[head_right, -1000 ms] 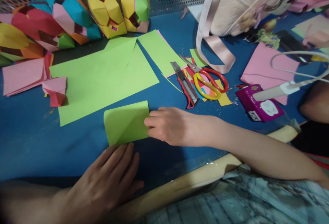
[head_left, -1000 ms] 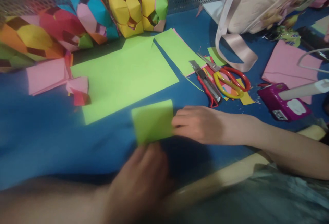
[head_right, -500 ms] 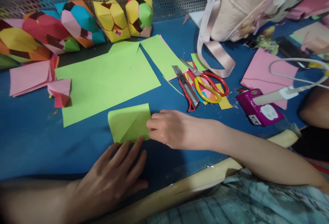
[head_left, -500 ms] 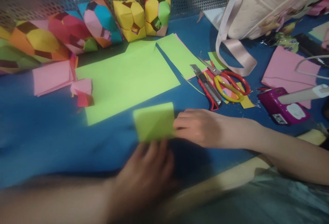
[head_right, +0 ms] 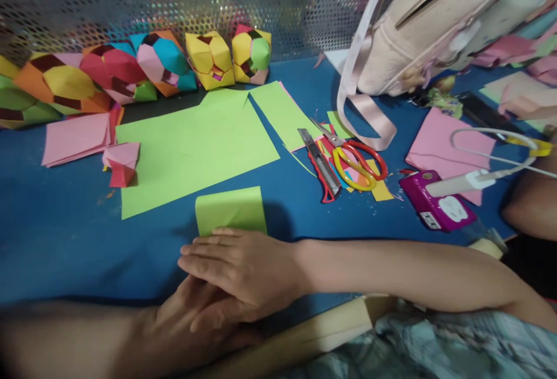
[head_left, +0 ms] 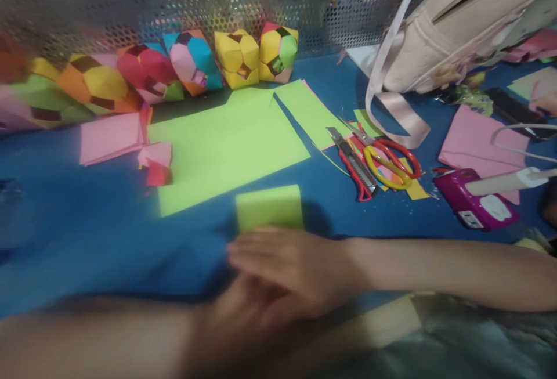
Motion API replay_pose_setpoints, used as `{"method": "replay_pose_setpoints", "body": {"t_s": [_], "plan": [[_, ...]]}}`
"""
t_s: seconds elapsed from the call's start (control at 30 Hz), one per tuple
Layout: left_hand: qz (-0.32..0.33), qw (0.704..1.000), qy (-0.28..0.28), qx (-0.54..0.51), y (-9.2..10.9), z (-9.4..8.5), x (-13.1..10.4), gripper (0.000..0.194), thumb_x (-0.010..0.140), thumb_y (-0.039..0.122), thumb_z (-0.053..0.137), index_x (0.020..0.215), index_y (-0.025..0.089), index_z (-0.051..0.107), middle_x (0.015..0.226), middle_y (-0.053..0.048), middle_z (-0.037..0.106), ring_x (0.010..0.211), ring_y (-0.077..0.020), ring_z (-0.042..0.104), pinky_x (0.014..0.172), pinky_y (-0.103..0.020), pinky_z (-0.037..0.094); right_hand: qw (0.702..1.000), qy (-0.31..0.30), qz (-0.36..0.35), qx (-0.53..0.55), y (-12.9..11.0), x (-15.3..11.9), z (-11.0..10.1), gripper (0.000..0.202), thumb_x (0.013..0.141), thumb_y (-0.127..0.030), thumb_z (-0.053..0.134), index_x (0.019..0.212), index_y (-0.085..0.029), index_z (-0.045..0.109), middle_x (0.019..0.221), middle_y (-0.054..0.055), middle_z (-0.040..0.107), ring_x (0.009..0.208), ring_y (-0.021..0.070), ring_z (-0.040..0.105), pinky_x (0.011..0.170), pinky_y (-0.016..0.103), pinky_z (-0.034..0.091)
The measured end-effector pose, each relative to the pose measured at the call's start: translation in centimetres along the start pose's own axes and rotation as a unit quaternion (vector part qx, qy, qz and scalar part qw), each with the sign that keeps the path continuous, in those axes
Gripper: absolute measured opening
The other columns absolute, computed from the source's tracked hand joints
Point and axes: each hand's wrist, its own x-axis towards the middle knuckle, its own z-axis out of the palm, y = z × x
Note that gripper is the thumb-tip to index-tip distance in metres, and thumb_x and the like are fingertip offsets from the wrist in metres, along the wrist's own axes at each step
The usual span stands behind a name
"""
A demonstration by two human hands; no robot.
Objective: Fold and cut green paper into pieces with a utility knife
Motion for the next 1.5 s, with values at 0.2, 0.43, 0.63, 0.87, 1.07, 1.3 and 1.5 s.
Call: {"method": "replay_pose_setpoints", "body": {"t_s": [0.2,0.43,0.63,0.87,1.07,1.3,1.5], "plan": [[0.029,0.996,0.039,0.077,-0.2,-1.3,1.5,0.06,0.091,0.063,0.041,0.119,0.015,0.063,0.115,-0.016,0.068,0.1,-0.0321,0.062,0.098,-0.054,0.035,0.992,-0.103,0.03,0.07,2.7,0.2,-0.2,0.079,0.098,-0.059,0.034,0.148,0.002,0.029,0.156,0.019,0.027,0.148,0.0196,0.017,0.122,0.036,0.015],[0.04,0.997,0.059,0.036,-0.3,-0.8,1.3,0.045,0.09,0.057,0.049,0.101,0.017,0.066,0.093,-0.009,0.072,0.092,-0.0297,0.065,0.082,-0.046,0.045,0.993,-0.119,0.011,0.014,4.0,1.6,-0.4,0.078,0.098,-0.057,0.036,0.147,0.003,0.029,0.157,0.02,0.023,0.149,0.0196,0.012,0.123,0.039,0.01],[0.036,0.997,0.048,0.044,-0.3,-1.0,1.3,0.048,0.091,0.057,0.046,0.106,0.015,0.063,0.1,-0.01,0.071,0.095,-0.0286,0.063,0.083,-0.044,0.043,0.99,-0.141,0.012,0.015,4.9,1.8,-0.9,0.081,0.098,-0.059,0.034,0.149,0.004,0.024,0.158,0.02,0.019,0.149,0.0194,0.01,0.123,0.037,0.008],[0.042,0.998,0.034,0.025,-0.5,-1.1,1.5,0.047,0.091,0.056,0.046,0.106,0.015,0.063,0.11,-0.011,0.068,0.106,-0.0285,0.056,0.081,-0.04,0.042,0.988,-0.148,0.038,0.001,5.2,0.7,-1.5,0.082,0.096,-0.06,0.038,0.15,0.001,0.026,0.158,0.019,0.02,0.149,0.0203,0.01,0.123,0.038,0.012],[0.031,0.998,0.041,0.046,-0.4,-1.2,1.4,0.049,0.089,0.06,0.048,0.101,0.016,0.065,0.099,-0.011,0.07,0.099,-0.0295,0.059,0.081,-0.041,0.043,0.99,-0.139,0.027,-0.028,5.3,1.5,-1.6,0.079,0.095,-0.056,0.046,0.149,0.0,0.03,0.156,0.021,0.025,0.148,0.0227,0.015,0.122,0.039,0.016],[0.061,0.992,0.02,0.107,-0.7,-0.7,1.9,0.02,0.088,0.034,0.06,0.097,0.017,0.064,0.095,-0.01,0.073,0.08,-0.0223,0.061,0.067,-0.033,0.043,0.992,-0.112,0.008,-0.056,6.1,-0.5,-1.7,0.084,0.092,-0.061,0.047,0.145,0.003,0.036,0.153,0.025,0.03,0.148,0.0255,0.016,0.121,0.042,0.017],[0.059,0.976,0.125,0.17,-0.8,0.6,1.6,0.013,0.085,0.025,0.06,0.095,0.017,0.063,0.1,-0.011,0.074,0.088,-0.0241,0.061,0.071,-0.035,0.043,0.984,-0.161,0.014,-0.081,6.6,1.2,-2.3,0.076,0.092,-0.054,0.052,0.146,-0.003,0.036,0.152,0.022,0.035,0.147,0.0243,0.019,0.122,0.046,0.01]]}}
